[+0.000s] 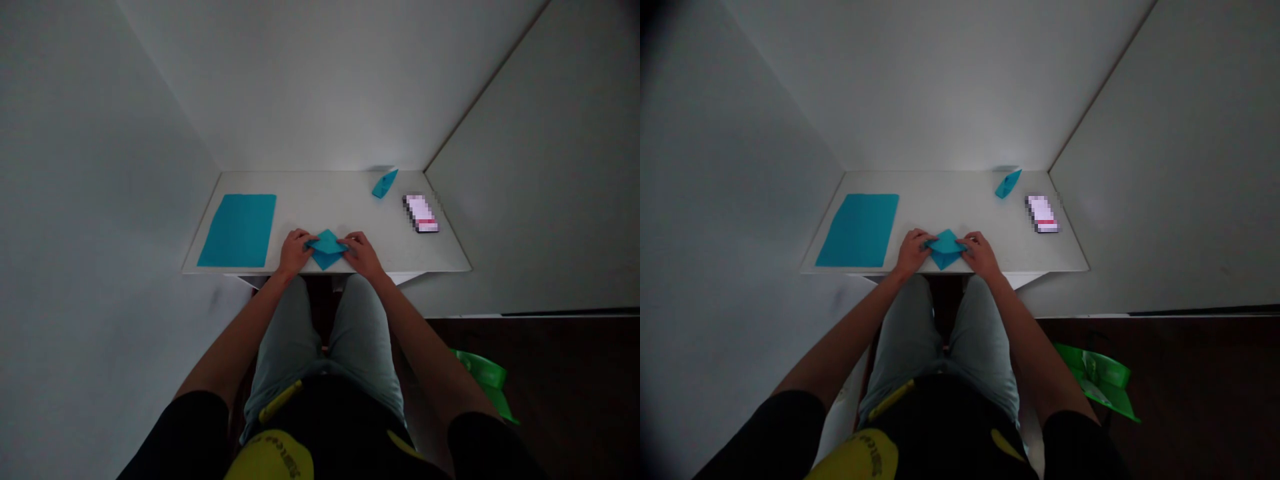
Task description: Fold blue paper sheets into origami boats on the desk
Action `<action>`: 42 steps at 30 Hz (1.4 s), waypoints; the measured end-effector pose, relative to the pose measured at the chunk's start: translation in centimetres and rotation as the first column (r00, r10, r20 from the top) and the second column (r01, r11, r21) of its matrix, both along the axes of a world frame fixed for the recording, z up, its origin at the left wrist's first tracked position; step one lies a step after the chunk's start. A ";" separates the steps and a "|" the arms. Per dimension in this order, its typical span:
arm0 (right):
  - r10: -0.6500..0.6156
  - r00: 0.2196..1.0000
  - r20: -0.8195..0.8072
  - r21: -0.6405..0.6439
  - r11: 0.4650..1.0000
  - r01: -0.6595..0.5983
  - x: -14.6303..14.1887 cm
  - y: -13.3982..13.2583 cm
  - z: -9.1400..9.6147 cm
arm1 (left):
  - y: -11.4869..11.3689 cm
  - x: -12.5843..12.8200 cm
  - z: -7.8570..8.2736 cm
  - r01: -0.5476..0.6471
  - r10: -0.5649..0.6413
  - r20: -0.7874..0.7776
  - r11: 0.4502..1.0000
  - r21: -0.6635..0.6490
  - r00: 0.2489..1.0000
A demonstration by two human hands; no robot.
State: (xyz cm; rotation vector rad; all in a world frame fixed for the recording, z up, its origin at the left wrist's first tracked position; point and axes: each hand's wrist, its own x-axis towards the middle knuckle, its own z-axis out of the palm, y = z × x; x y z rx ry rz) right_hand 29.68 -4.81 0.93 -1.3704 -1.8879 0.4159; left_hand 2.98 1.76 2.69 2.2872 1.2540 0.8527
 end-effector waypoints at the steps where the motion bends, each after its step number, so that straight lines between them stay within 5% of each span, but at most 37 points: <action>1: 0.025 0.997 0.079 0.010 1.000 -0.026 0.5 -0.3 0.1 | -0.2 -0.5 -0.1 0.058 -0.056 -0.056 0.998 0.033 0.997; 4: 0.059 0.966 0.251 0.030 0.997 -0.068 1.7 -1.4 0.6 | -1.0 -1.7 -0.1 0.214 -0.199 -0.166 0.974 0.079 0.966; 8: 0.062 0.964 0.259 0.038 0.997 -0.074 2.1 -2.2 1.0 | -1.3 -2.5 0.0 0.256 -0.245 -0.129 0.964 0.072 0.961; 16: -0.140 0.976 0.166 -0.062 0.986 0.152 0.1 -1.2 1.1 | -0.8 -0.8 0.3 0.076 -0.076 -0.001 0.992 -0.103 0.997; 19: -0.210 0.958 0.196 -0.067 0.972 0.227 -0.8 -1.1 1.5 | -1.2 0.0 0.4 0.022 -0.025 -0.063 0.999 -0.045 0.998; 22: -0.141 0.946 0.293 -0.027 0.987 0.156 -1.6 -1.5 1.8 | -1.6 0.5 0.4 0.102 -0.092 -0.169 0.993 0.052 0.981; 26: 0.033 0.918 0.395 -0.056 0.998 -0.012 -2.1 -1.8 1.8 | -1.9 0.8 0.4 0.250 -0.234 -0.288 0.968 0.021 0.929; 33: 0.134 0.906 0.402 -0.048 0.991 -0.126 -0.9 -3.5 1.9 | -3.7 -1.6 -0.2 0.429 -0.379 -0.371 0.901 0.061 0.848; 38: 0.207 0.905 0.371 -0.083 0.978 -0.190 0.1 -5.6 1.8 | -5.5 -2.6 -1.0 0.406 -0.365 -0.303 0.910 0.081 0.880; 42: 0.141 0.958 0.251 -0.097 0.988 -0.120 0.3 -5.7 1.6 | -5.5 -2.0 -0.6 0.327 -0.323 -0.121 0.945 0.011 0.939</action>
